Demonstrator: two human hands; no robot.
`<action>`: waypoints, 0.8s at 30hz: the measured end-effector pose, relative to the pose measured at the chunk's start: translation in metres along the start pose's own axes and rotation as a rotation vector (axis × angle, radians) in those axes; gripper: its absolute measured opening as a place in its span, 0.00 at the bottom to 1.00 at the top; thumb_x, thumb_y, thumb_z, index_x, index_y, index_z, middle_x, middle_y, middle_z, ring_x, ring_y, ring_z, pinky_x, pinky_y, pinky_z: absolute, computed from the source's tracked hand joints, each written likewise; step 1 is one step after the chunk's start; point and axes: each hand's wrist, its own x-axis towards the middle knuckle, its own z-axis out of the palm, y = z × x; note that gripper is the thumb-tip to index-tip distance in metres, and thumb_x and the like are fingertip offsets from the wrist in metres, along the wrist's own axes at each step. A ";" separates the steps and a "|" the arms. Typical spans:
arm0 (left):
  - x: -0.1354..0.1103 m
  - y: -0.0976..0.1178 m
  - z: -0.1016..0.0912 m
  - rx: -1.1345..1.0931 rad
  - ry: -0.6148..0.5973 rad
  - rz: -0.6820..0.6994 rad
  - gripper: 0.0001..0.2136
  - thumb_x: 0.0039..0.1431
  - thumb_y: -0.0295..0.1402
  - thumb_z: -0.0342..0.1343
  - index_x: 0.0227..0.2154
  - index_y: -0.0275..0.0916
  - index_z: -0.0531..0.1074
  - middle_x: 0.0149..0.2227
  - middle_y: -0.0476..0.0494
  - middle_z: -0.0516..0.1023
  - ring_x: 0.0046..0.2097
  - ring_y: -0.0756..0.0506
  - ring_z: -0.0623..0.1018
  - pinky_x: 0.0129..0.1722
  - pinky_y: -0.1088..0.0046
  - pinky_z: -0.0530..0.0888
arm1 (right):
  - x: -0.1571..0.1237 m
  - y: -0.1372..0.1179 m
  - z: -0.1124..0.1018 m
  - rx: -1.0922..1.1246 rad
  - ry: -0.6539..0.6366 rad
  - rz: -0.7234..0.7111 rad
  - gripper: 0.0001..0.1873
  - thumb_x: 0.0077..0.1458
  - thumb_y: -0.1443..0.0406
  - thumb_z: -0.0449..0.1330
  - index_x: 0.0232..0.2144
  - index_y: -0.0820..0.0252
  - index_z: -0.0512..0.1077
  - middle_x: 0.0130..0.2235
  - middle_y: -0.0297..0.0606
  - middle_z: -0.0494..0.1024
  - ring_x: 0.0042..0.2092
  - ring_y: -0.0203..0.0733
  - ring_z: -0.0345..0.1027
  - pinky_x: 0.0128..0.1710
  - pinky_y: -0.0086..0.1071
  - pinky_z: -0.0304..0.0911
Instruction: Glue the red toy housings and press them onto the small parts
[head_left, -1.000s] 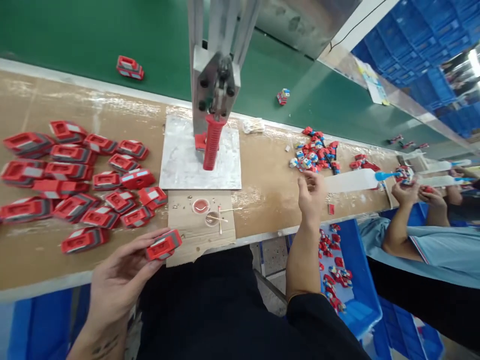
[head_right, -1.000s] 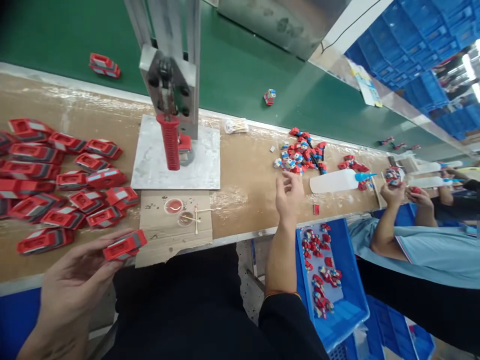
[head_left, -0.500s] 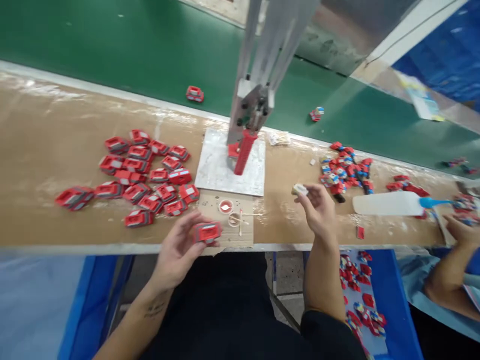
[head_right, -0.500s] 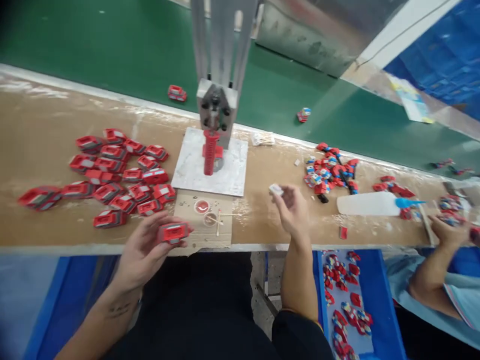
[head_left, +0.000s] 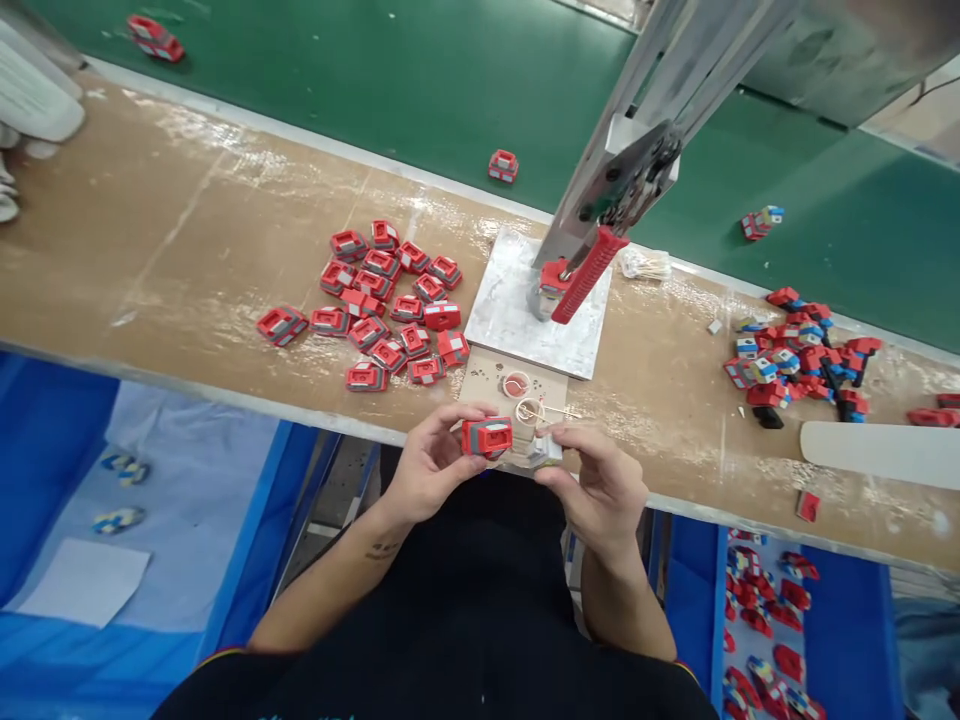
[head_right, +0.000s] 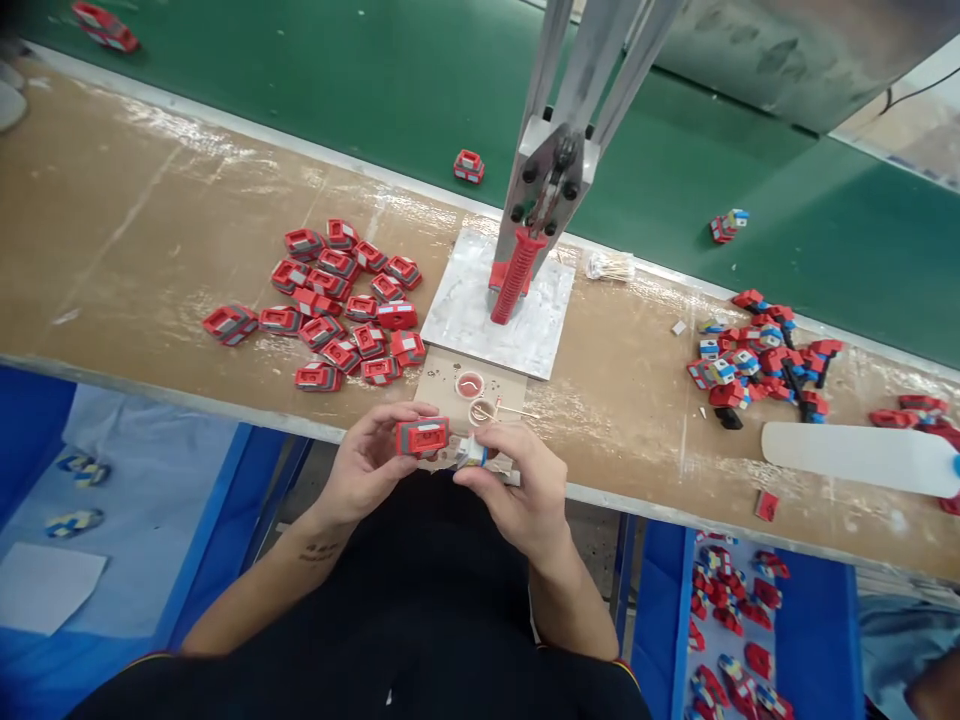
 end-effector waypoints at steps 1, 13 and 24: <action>-0.001 0.000 0.000 0.030 0.020 0.028 0.16 0.62 0.34 0.72 0.50 0.43 0.76 0.56 0.36 0.83 0.52 0.41 0.87 0.49 0.69 0.86 | -0.002 -0.002 0.003 0.005 0.029 0.031 0.10 0.65 0.62 0.69 0.48 0.52 0.79 0.38 0.38 0.85 0.35 0.43 0.80 0.34 0.35 0.79; -0.016 -0.015 0.014 0.230 0.111 0.277 0.13 0.68 0.25 0.64 0.51 0.45 0.71 0.62 0.35 0.80 0.59 0.38 0.84 0.49 0.66 0.86 | -0.014 -0.011 0.034 0.205 0.177 0.325 0.08 0.60 0.62 0.73 0.42 0.54 0.80 0.40 0.34 0.78 0.26 0.30 0.71 0.22 0.24 0.71; -0.015 -0.013 0.019 0.433 0.064 0.468 0.29 0.59 0.16 0.65 0.61 0.39 0.69 0.67 0.22 0.74 0.67 0.31 0.76 0.58 0.60 0.83 | -0.020 -0.006 0.045 0.192 0.157 0.422 0.15 0.60 0.53 0.72 0.37 0.55 0.75 0.34 0.30 0.72 0.26 0.32 0.70 0.22 0.27 0.68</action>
